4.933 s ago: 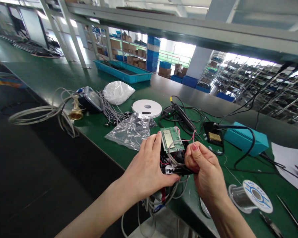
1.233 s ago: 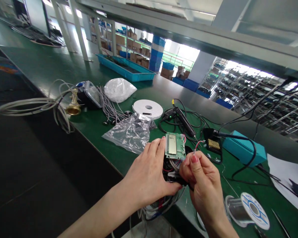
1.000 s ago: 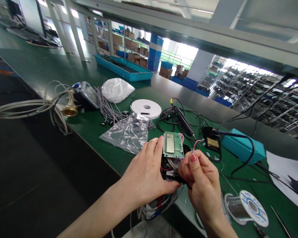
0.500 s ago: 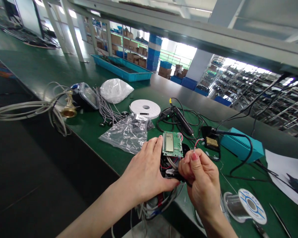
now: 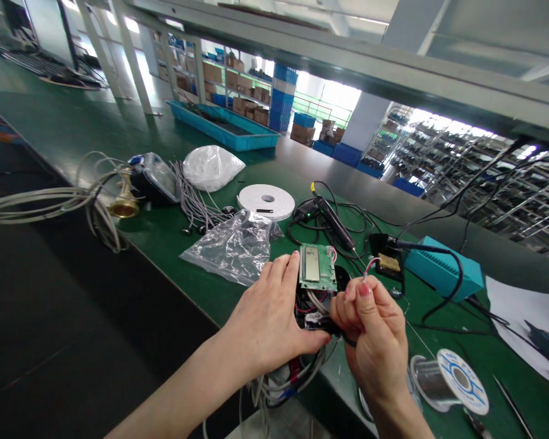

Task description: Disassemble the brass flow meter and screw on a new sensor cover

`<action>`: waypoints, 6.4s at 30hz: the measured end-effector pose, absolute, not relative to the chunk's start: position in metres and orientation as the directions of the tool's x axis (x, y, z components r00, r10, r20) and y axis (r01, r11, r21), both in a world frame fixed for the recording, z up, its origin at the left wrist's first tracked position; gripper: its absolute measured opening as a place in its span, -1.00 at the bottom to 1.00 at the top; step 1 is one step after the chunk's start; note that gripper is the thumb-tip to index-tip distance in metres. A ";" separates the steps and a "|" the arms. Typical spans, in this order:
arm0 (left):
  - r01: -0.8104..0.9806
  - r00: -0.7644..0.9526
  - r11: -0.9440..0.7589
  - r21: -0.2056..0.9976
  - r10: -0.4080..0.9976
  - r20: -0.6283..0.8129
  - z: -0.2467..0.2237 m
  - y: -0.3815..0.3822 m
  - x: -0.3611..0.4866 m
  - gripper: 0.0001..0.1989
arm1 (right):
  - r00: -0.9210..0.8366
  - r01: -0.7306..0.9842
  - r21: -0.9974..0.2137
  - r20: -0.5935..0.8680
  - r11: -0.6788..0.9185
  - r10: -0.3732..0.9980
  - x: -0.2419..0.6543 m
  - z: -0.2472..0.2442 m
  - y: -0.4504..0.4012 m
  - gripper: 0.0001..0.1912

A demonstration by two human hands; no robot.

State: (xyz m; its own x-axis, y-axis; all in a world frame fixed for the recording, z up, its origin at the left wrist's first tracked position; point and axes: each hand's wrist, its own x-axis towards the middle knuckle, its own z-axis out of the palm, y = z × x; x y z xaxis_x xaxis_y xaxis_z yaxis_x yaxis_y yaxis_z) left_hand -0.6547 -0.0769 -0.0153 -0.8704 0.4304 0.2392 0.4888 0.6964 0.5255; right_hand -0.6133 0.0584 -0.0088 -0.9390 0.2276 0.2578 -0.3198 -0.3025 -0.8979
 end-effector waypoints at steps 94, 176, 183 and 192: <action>0.444 -0.870 0.668 0.598 0.481 0.108 -0.017 -0.069 -0.659 0.05 | -0.937 -0.318 -0.896 0.347 -0.310 -0.043 -0.633 0.058 0.097 -0.75; 0.486 -0.863 0.626 0.610 0.234 0.447 -0.047 -0.061 -0.696 -0.84 | -0.988 0.145 -0.963 -0.129 0.226 0.084 -0.629 -0.058 0.051 -0.80; 0.482 -0.866 0.624 0.615 0.230 0.445 -0.044 -0.060 -0.694 -0.84 | -0.978 0.207 -0.915 -0.181 0.348 0.106 -0.635 -0.045 0.047 -0.86; 0.489 -0.860 0.625 0.608 0.228 0.457 -0.050 -0.061 -0.696 -0.84 | -0.988 0.096 -0.668 0.024 0.738 0.150 -0.629 -0.041 0.053 -0.77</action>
